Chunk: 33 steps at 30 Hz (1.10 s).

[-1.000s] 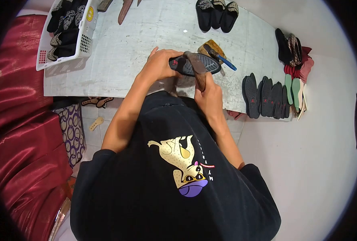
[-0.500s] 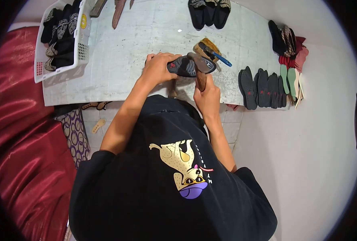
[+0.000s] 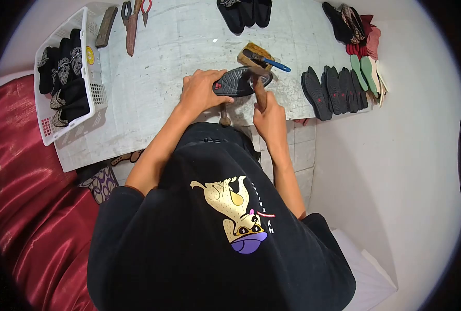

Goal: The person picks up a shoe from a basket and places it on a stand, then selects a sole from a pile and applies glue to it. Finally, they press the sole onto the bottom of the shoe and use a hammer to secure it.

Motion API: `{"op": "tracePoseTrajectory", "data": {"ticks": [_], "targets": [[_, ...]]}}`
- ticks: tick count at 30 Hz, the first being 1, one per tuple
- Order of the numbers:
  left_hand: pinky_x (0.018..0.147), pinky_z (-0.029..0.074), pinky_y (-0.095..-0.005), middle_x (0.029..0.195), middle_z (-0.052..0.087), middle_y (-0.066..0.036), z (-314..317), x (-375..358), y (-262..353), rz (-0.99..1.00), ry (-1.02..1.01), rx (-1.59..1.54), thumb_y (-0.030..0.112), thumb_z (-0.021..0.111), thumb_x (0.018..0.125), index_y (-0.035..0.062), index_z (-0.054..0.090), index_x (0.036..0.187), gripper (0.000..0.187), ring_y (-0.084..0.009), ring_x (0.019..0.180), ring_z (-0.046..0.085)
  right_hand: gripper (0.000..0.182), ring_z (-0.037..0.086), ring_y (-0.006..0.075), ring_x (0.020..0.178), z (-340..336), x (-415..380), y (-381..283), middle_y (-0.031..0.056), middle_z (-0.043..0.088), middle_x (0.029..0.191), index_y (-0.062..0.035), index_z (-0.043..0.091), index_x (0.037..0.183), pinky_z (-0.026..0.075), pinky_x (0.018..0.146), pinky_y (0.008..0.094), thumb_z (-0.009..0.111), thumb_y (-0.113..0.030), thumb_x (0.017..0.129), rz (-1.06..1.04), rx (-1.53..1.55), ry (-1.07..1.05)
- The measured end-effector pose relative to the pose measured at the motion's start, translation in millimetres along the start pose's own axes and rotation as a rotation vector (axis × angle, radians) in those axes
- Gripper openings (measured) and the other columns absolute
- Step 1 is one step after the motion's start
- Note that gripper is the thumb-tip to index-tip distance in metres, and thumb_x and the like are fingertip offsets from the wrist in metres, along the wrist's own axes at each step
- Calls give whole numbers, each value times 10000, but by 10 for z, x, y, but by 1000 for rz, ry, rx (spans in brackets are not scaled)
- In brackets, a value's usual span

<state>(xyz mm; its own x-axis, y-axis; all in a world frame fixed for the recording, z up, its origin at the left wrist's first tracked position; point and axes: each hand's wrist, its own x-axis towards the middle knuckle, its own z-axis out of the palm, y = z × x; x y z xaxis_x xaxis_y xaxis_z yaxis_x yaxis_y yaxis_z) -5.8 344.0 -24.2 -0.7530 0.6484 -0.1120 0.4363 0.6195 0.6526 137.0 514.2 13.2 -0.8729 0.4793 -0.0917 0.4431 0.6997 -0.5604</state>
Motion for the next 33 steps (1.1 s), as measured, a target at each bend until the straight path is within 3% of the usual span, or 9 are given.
{"op": "tracePoseTrajectory", "data": {"ticks": [3,4,11,14,16,20,22,29,33], "targets": [[1024,506,-471,1309,721,-128,99,59,-110,132,65,-55,504,928,626,62,682,1363,894,-328,1212,660,160,633,560,880,95,12,20,345,652,841,9,556,988,511,717,570,662,-23,872,41,-6,0],[976,553,-436,1262,733,-167,139,72,-128,194,142,-78,450,944,598,-9,687,1315,890,-355,1106,711,160,633,560,880,91,26,16,345,652,841,9,556,988,511,717,570,662,-23,872,42,-7,11],[1007,549,-430,1280,726,-168,213,73,-184,168,145,-173,476,940,596,4,696,1308,889,-342,1157,700,178,646,540,857,-38,33,-94,322,650,817,14,580,989,509,696,524,699,-61,880,40,27,-29],[1006,549,-432,1292,720,-170,237,94,-190,173,149,-160,492,943,585,10,701,1303,898,-339,1162,699,165,656,542,833,41,36,-94,317,662,797,12,595,991,508,703,573,691,-49,872,46,96,-11],[1032,541,-433,1293,718,-175,237,100,-183,193,149,-157,479,942,615,28,687,1332,884,-341,1184,692,191,646,534,812,72,29,-93,307,644,785,19,586,978,506,663,498,718,-80,882,29,85,31],[1024,540,-438,1265,727,-178,99,84,-39,164,119,-157,415,932,641,22,698,1295,798,-358,1161,694,189,649,531,799,86,10,-161,309,643,778,24,585,973,506,655,495,716,-75,880,37,107,44],[1009,543,-446,1249,728,-180,78,98,-2,160,62,-175,369,914,658,22,705,1262,727,-369,1150,690,151,661,532,835,169,8,-129,327,668,821,11,595,991,521,689,546,684,-47,884,-4,33,94],[993,542,-453,1245,721,-179,184,103,-72,139,90,-162,366,917,654,25,699,1262,731,-369,1152,682,190,671,532,844,44,101,-14,340,664,812,14,572,1034,531,695,547,672,-32,879,-18,125,137],[1005,524,-464,1238,721,-166,230,126,-107,148,113,-146,373,928,647,32,691,1275,753,-368,1150,675,187,650,547,854,-78,90,19,344,657,853,30,565,987,524,682,498,693,-49,876,22,17,72]]}}
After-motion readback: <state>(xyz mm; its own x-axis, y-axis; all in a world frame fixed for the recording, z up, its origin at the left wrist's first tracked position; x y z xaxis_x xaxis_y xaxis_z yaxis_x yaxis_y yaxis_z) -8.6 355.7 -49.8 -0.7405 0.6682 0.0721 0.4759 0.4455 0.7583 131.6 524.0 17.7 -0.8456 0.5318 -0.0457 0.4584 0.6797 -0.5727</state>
